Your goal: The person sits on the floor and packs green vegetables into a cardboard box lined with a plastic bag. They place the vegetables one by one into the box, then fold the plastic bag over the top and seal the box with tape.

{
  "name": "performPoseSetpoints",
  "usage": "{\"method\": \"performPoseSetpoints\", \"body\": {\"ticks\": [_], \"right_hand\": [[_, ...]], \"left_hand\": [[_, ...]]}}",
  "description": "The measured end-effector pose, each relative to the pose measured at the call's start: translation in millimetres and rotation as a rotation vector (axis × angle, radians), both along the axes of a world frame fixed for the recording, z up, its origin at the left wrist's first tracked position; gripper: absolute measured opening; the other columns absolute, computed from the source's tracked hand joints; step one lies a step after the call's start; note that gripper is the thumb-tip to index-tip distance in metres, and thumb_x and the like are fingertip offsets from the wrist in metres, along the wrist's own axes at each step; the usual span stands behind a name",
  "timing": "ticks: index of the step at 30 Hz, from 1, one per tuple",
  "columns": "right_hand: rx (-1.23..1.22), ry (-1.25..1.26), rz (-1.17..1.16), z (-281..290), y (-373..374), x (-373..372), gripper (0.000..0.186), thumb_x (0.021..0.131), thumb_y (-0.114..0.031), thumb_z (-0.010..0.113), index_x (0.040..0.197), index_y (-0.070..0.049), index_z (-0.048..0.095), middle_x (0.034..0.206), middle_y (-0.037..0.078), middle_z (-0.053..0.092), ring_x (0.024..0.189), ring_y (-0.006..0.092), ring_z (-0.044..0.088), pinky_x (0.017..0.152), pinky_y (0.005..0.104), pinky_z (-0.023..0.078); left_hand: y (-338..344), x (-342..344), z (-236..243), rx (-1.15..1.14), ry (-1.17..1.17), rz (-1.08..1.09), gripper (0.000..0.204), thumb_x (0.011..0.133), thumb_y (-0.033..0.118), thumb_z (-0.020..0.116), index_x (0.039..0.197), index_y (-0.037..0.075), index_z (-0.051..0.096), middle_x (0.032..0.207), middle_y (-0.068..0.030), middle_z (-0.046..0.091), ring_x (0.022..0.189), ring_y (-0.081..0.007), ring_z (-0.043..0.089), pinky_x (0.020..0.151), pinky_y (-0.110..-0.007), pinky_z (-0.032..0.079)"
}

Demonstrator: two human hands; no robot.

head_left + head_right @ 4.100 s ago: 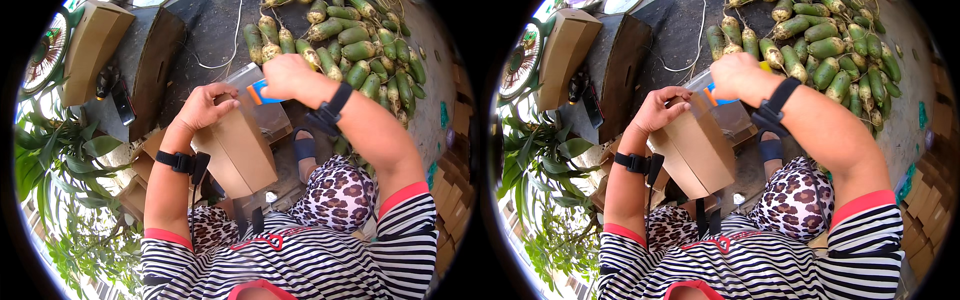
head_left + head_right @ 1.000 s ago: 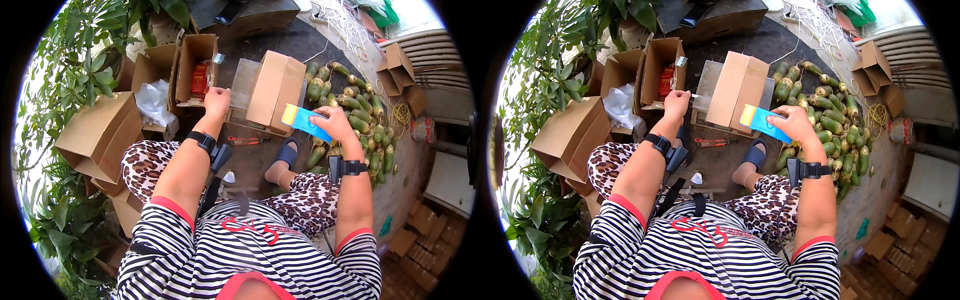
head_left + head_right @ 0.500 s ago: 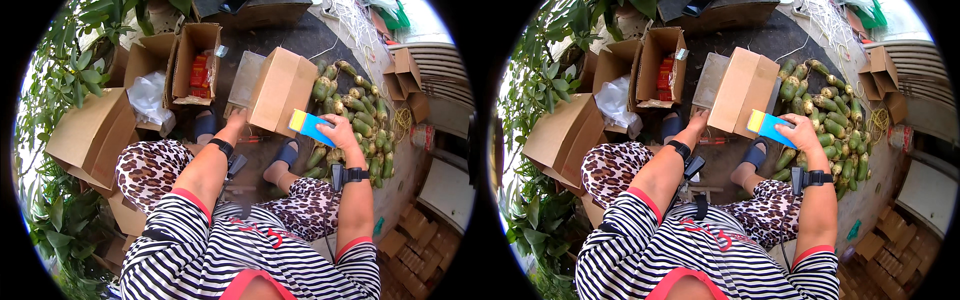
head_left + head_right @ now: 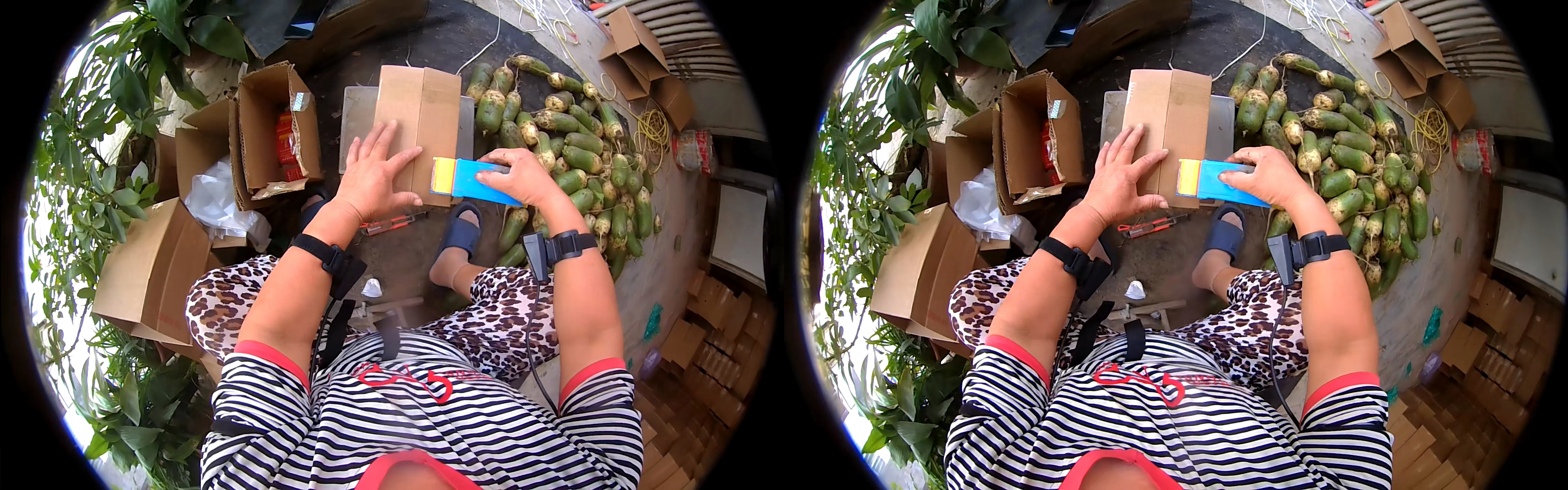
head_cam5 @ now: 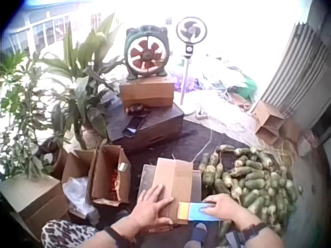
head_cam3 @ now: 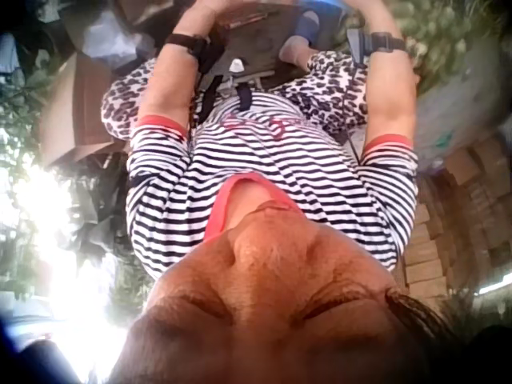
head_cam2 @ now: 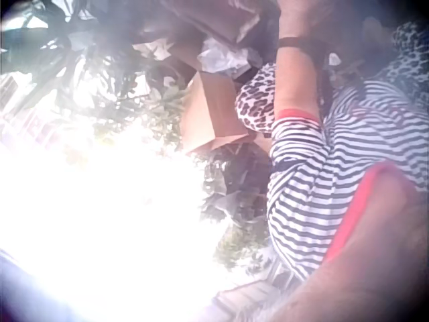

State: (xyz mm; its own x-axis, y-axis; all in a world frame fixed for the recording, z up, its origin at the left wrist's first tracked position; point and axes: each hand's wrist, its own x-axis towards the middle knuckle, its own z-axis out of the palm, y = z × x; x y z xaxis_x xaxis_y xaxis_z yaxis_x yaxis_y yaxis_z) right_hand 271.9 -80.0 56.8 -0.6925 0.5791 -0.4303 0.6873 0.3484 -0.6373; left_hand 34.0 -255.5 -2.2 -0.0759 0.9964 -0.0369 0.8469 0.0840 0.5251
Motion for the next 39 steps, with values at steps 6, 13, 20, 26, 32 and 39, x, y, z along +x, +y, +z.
{"method": "performPoseSetpoints", "body": {"ticks": [6,13,20,26,32,39], "right_hand": [[-0.066,-0.003,-0.086,20,-7,13,0.046,0.075,-0.035,0.076,0.107,-0.002,0.072,0.099,0.016,0.072,0.089,0.0245,0.069,0.083,0.0336,0.053],[0.020,-0.179,-0.098,38,18,77,0.047,0.073,-0.032,0.077,0.107,0.000,0.072,0.097,0.015,0.072,0.089,0.0224,0.068,0.084,0.0346,0.053],[0.287,-0.484,0.028,-6,-16,6,0.029,0.075,-0.035,0.066,0.088,-0.010,0.074,0.094,0.016,0.073,0.093,0.0342,0.069,0.082,0.0439,0.055],[0.500,-0.471,-0.020,-55,-90,-35,0.018,0.088,-0.018,0.060,0.097,-0.010,0.074,0.099,0.011,0.073,0.095,0.0261,0.071,0.078,0.0392,0.054],[0.290,-0.521,-0.113,-109,-106,-18,0.061,0.090,-0.015,0.056,0.147,-0.006,0.041,0.100,0.009,0.072,0.092,0.0260,0.071,0.077,0.0386,0.052],[0.223,-0.612,0.182,-113,-106,-26,0.056,0.091,-0.015,0.057,0.145,-0.010,0.046,0.108,0.012,0.072,0.101,0.0211,0.070,0.077,0.0363,0.053]], "left_hand": [[7,-1,5,-0.161,0.042,0.012,0.084,0.064,0.049,0.086,0.139,0.033,0.053,0.162,-0.0128,0.019,0.151,-0.0337,0.014,0.119,-0.057,0.020],[7,-1,-2,-0.114,-0.024,-0.005,0.083,0.063,0.044,0.088,0.138,0.031,0.054,0.161,-0.0144,0.020,0.150,-0.0357,0.014,0.119,-0.051,0.024],[8,2,-9,-0.071,-0.110,-0.021,0.088,0.059,0.036,0.092,0.137,0.021,0.055,0.162,-0.0180,0.015,0.150,-0.0399,0.012,0.120,-0.048,0.025],[4,3,-19,0.044,-0.150,-0.026,0.089,0.058,0.032,0.093,0.137,0.014,0.055,0.163,-0.0208,0.012,0.150,-0.0417,0.013,0.120,-0.047,0.023],[-24,26,-40,0.172,-0.467,0.378,0.118,0.066,0.036,0.092,0.154,0.001,0.022,0.160,-0.0250,0.019,0.147,-0.0351,0.023,0.118,-0.043,0.027],[-31,29,-65,0.067,-0.832,0.621,0.095,0.079,0.029,0.085,0.150,-0.003,0.030,0.136,-0.0140,0.052,0.119,-0.0219,0.053,0.104,-0.034,0.041]]}}
